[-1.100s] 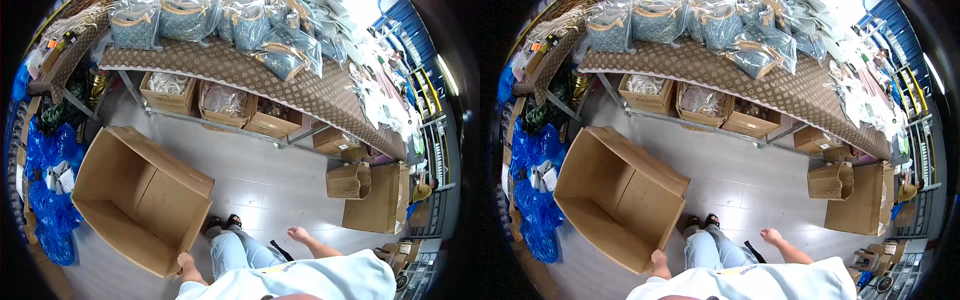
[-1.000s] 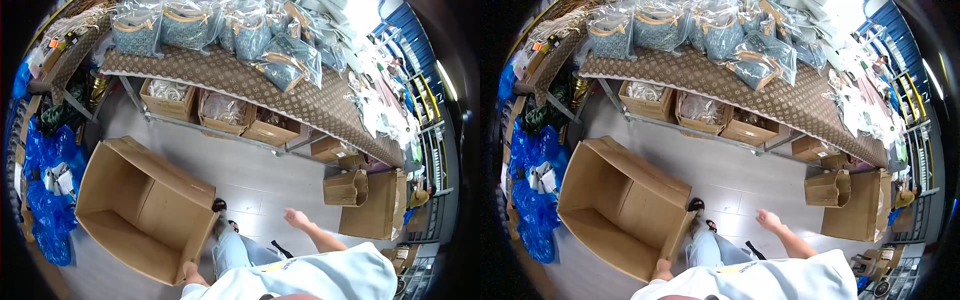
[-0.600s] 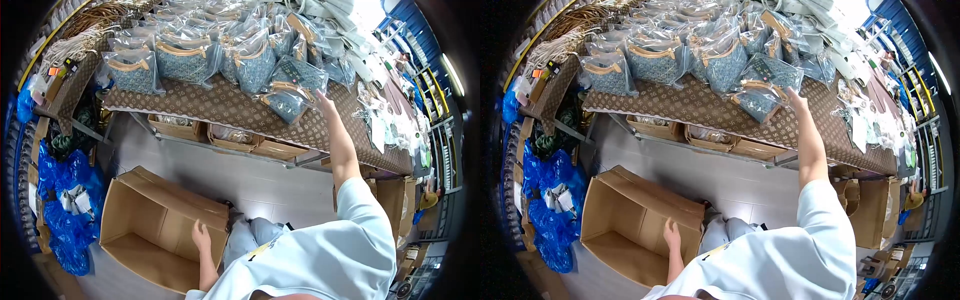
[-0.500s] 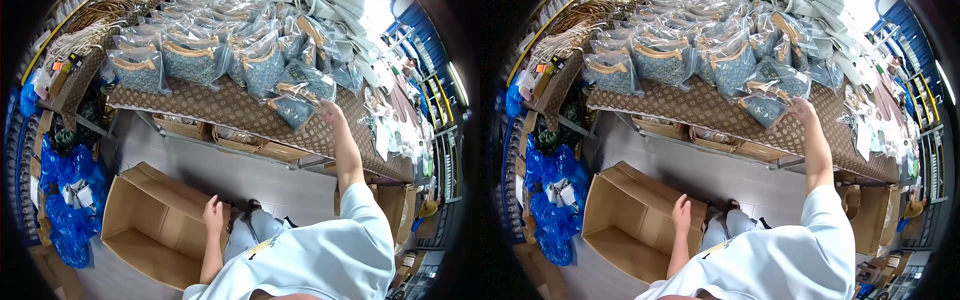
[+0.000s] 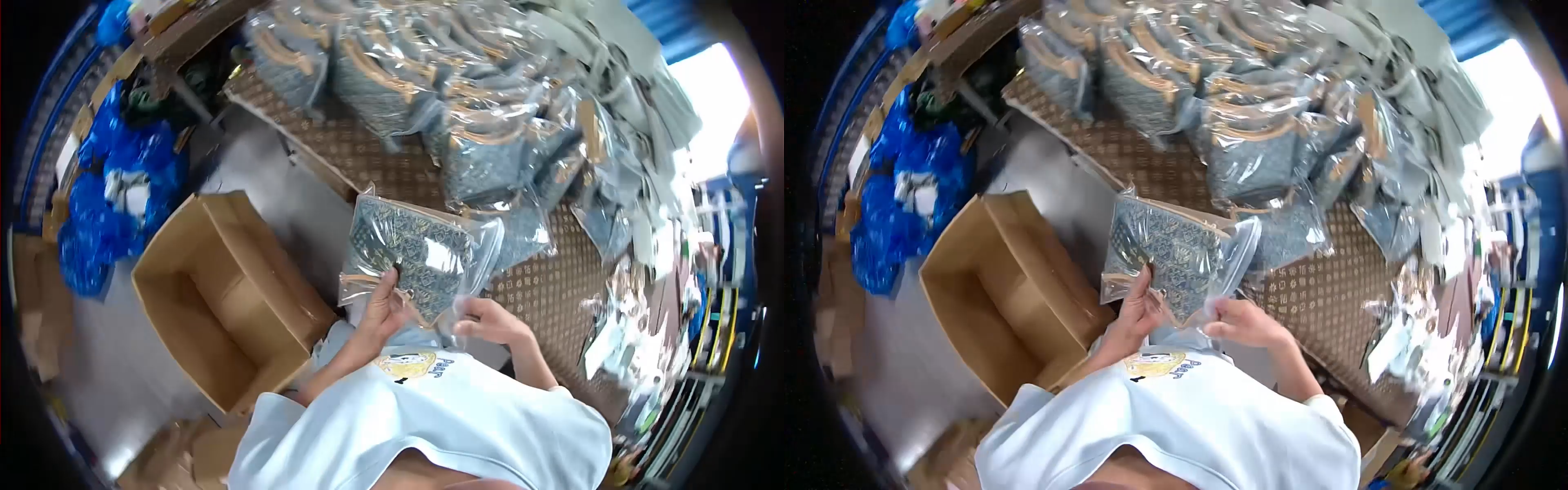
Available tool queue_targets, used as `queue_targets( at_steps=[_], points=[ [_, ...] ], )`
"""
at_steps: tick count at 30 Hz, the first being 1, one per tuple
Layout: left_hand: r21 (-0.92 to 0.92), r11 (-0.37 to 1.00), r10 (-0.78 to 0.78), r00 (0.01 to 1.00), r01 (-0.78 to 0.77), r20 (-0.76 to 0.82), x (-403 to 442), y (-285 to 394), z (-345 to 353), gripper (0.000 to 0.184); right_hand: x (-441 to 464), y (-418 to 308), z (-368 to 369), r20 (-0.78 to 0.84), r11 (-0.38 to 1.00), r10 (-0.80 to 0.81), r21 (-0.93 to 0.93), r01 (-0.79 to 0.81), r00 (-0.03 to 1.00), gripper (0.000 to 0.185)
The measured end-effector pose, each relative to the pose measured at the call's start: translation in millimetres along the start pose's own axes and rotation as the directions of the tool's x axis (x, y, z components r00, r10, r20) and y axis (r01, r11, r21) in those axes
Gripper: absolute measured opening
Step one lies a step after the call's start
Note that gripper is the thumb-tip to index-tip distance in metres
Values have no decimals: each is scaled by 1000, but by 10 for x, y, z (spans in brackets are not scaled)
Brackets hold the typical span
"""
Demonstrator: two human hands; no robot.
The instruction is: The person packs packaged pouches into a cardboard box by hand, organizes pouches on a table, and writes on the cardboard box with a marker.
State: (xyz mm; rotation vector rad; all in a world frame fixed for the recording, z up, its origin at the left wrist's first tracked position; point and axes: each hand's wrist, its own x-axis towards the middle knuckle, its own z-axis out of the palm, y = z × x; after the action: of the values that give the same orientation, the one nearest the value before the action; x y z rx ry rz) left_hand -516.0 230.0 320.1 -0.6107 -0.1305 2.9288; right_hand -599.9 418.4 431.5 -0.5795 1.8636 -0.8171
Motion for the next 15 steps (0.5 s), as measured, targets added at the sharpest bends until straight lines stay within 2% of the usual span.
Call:
queue_targets(
  at_steps=[1, 2, 3, 4, 5, 6, 7, 8, 9, 10, 11, 13, 14, 15],
  points=[
    [30, 993, 113, 993, -112, -33, -68, 61, -136, 45, 78, -144, -333, -75, 990, -81, -123, 72, 994, 35],
    [59, 986, 157, 986, -154, -54, -250, 209, -66, 40, 186, -290, -602, -120, 961, -183, -233, 152, 976, 44],
    [106, 961, 265, 960, -256, -88, -398, 280, -253, 37, 384, -229, -892, -382, 924, -298, -345, 164, 875, 57],
    [160, 924, 367, 924, -349, -106, -501, 363, -421, 35, 582, -276, -1215, -510, 865, -408, -482, 141, 757, 65],
    [224, 912, 383, 910, -344, -160, -725, 467, -355, 32, 800, -348, -1492, -508, 696, -502, -718, -22, 700, 78],
    [248, 881, 454, 868, -403, -203, -835, 493, -623, 32, 1038, -359, -1773, -396, 516, -627, -856, -24, 671, 82],
    [275, 853, 508, 826, -443, -245, -945, 482, -899, 32, 1294, -241, -2059, -309, 445, -638, -895, 10, 705, 84],
    [379, 824, 547, 766, -422, -337, -1195, 484, -828, 37, 1550, -113, -2213, -235, 376, -650, -926, 37, 722, 86],
    [373, 788, 614, 665, -490, -424, -1325, 417, -875, 34, 1711, -125, -2252, -280, 513, -530, -858, 39, 801, 87],
    [372, 749, 659, 560, -548, -501, -1449, 353, -935, 31, 1824, -23, -2306, -304, 511, -534, -859, 15, 789, 87],
    [383, 669, 728, 454, -637, -514, -1580, 250, -1233, 28, 1922, 38, -2356, -333, 514, -539, -858, -11, 774, 87],
    [291, 495, 776, 265, -819, -573, -1799, 37, -1509, 28, 1881, -368, -2212, -405, 467, -333, -855, -224, 852, 87],
    [288, 418, 787, 184, -862, -589, -1887, -23, -1514, 30, 1939, -387, -2293, -352, 401, -287, -889, -222, 891, 89],
    [247, 390, 749, 149, -887, -646, -1957, -85, -1597, 31, 1983, -370, -2394, -306, 329, -233, -918, -221, 923, 90]
  ],
)
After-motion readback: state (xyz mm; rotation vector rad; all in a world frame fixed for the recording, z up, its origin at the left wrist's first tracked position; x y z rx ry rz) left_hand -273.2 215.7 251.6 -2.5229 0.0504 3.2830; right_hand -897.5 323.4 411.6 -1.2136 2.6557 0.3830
